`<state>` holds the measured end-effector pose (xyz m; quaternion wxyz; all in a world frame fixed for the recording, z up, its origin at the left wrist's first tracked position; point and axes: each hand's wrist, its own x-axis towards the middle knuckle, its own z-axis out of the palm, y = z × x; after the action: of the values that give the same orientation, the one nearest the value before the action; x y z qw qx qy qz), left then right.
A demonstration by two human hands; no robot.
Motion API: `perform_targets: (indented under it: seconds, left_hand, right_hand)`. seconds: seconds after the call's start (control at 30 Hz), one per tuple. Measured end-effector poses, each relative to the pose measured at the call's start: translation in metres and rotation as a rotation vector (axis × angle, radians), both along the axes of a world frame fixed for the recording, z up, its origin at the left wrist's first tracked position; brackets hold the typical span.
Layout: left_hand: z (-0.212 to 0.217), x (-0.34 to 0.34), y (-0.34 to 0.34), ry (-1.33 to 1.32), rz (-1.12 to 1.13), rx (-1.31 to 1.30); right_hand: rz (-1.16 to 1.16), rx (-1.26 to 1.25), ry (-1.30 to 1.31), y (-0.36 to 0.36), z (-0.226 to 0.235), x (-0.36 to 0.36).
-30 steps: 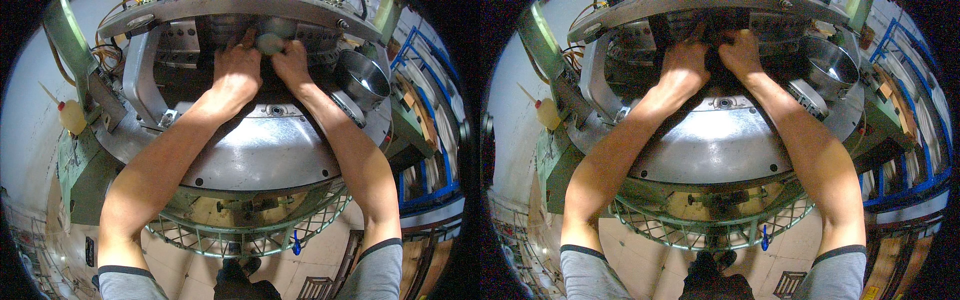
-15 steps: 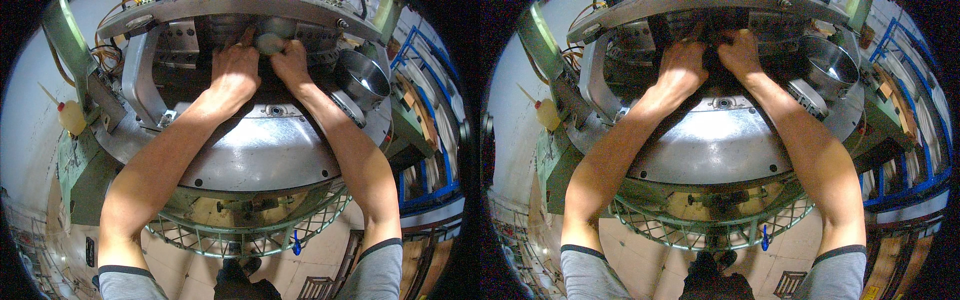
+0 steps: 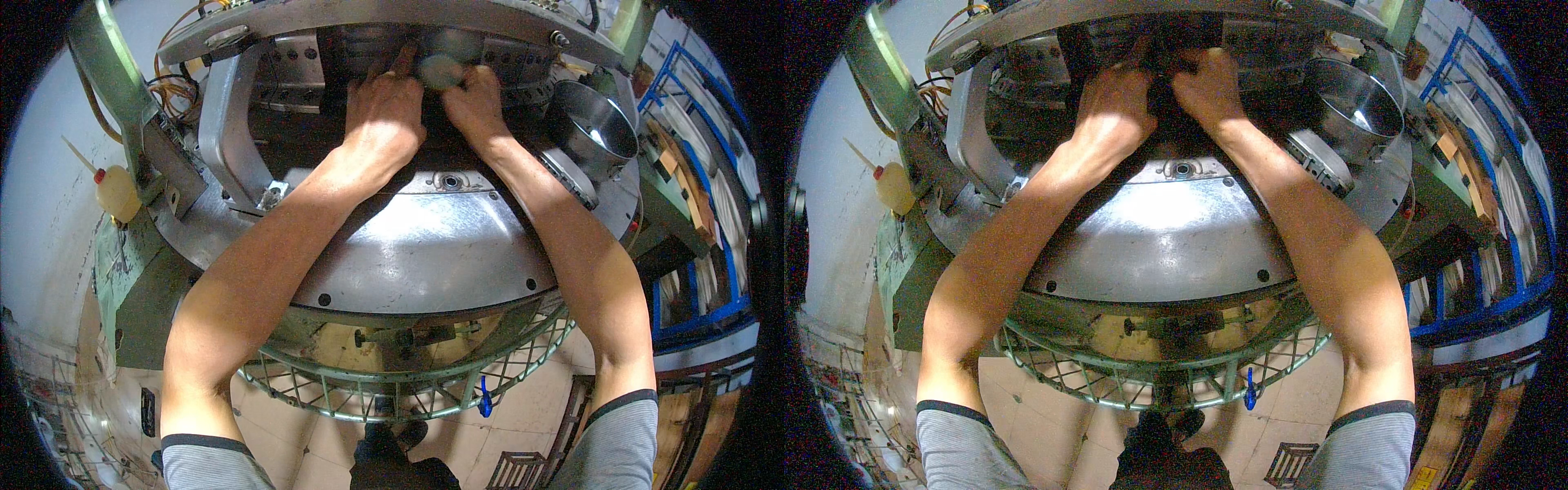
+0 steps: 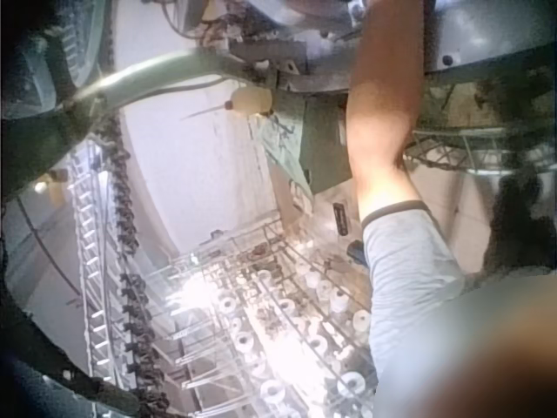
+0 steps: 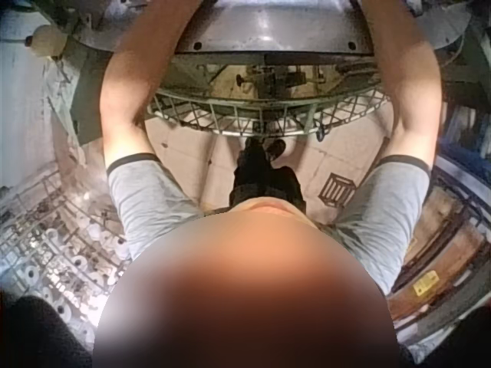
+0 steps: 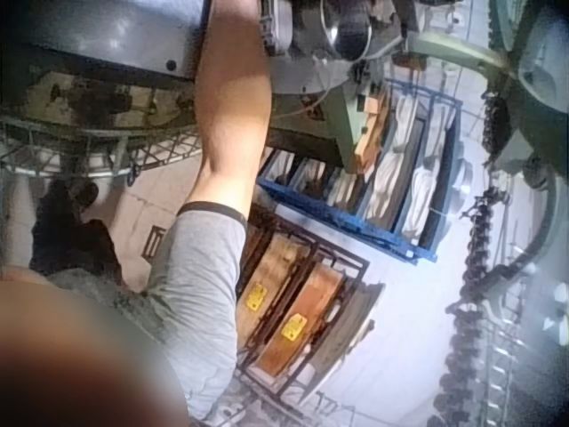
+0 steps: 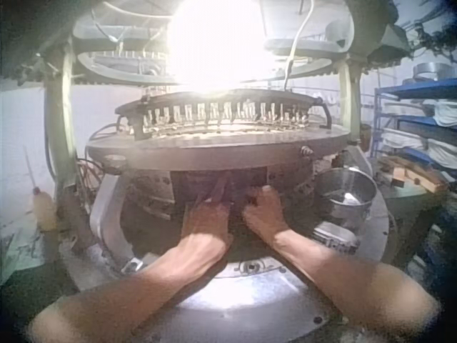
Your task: The person repeatedly inserts small metal components into a circular machine, adjusts them with both hands, and occasionally retrieves additional parts from a nearby wooden box. The task involves precise hand movements and repeated insertion cycles.
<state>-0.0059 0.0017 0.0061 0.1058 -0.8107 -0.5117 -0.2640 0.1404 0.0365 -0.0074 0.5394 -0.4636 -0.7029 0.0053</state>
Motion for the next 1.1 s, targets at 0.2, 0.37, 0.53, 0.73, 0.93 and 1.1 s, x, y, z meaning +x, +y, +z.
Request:
perform_targets:
  seconds: [0.2,0.37,0.53,0.73,0.93,1.1]
  left_hand:
    - [-0.0004,-0.0019,-0.002,-0.015,-0.027,0.006]
    - [-0.002,-0.0023,-0.0014,-0.01,-0.037,0.02]
    - [-0.0042,-0.0009,0.0031,-0.018,-0.021,0.036]
    - [-0.0079,-0.0026,0.0065,-0.017,-0.062,0.125]
    - [-0.0088,-0.0049,0.006,-0.005,-0.086,0.151]
    - [-0.0094,-0.0044,0.0076,-0.019,-0.09,0.158]
  right_hand:
    - [0.03,0.0,0.035,0.0041,-0.0018,-0.001]
    - [-0.005,0.023,-0.011,0.0025,-0.001,-0.0007]
    - [0.009,0.027,0.018,-0.0005,-0.0002,-0.0022]
    - [-0.008,0.03,-0.001,0.0,0.001,-0.0026]
    - [0.015,0.042,0.02,0.0014,-0.001,-0.0019]
    - [0.033,0.038,0.041,0.0044,-0.0019,-0.0022]
